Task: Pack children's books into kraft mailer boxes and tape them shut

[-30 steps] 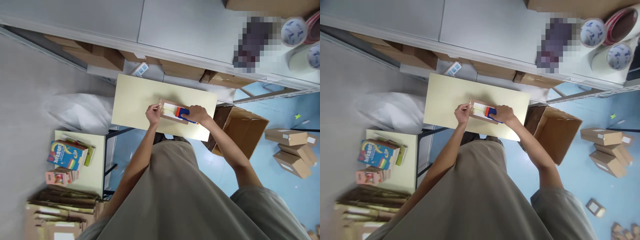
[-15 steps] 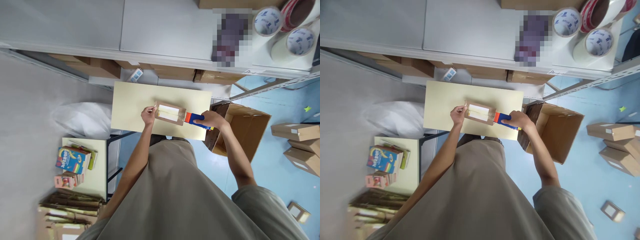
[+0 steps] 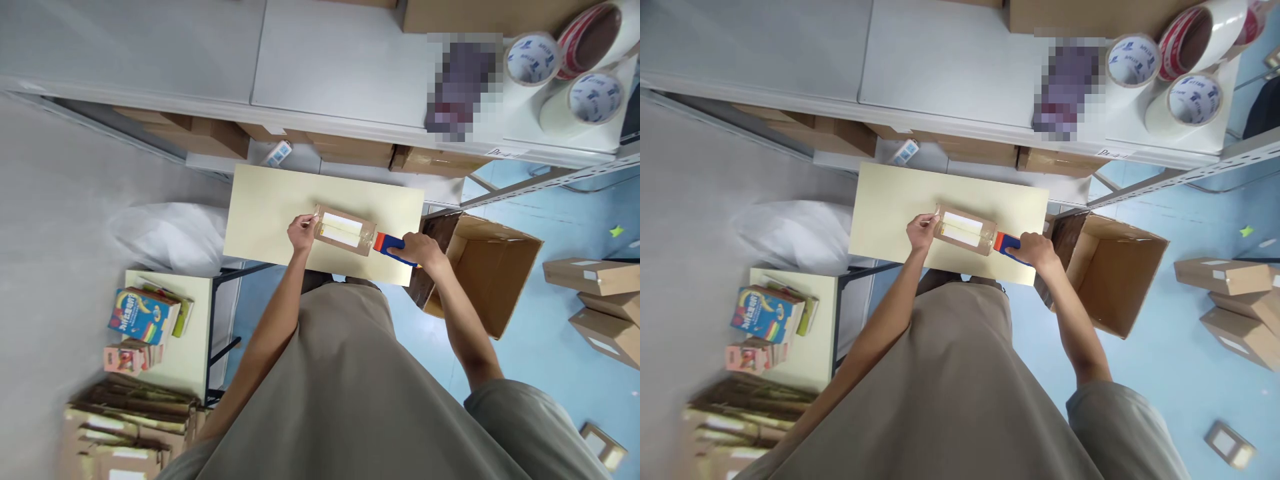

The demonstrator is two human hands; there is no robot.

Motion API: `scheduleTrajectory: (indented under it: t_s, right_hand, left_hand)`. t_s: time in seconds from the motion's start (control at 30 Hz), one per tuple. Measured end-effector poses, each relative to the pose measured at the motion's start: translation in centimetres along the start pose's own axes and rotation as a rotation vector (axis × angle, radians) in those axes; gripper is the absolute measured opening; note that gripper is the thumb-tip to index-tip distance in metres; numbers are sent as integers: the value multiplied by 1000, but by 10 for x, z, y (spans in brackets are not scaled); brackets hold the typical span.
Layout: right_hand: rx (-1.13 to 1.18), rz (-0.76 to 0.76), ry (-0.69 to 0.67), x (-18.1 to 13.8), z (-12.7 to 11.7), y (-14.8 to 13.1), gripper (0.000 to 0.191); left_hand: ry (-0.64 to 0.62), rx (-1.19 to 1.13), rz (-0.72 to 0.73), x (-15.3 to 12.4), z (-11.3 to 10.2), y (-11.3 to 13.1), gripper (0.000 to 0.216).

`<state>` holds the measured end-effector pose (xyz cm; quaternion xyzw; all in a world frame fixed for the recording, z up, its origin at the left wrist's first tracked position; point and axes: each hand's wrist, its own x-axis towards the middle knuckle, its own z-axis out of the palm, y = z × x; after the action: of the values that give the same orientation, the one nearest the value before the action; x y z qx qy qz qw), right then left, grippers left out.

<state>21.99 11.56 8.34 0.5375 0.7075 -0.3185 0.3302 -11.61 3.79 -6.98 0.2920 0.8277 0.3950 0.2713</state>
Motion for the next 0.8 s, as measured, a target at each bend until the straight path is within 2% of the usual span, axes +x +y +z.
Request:
scheduleTrajectory:
  t_s: [0.1,0.3,0.47,0.6,0.7,0.8]
  right_hand:
    - [-22,25,38,-1,13,-13,57]
    - [-1,36,242,-13,42,-30,45]
    - [78,103,374,-7,62,-38,47]
    - [154,190,339,9,79,-34,40]
    - [277,272,371,16,94,-28,40]
    - [539,286,522,15,109,-30,57]
  left_hand:
    - [-3,-5,5,-1,0,2,16]
    - [32,1,28,-3,4,2,15]
    - [34,-14,37,-2,7,2,18]
    - [34,-8,48,-4,4,2,14]
    - [-12,-23,63,-10,2,2,12]
    - [-19,-48,87,-19,1,1,10]
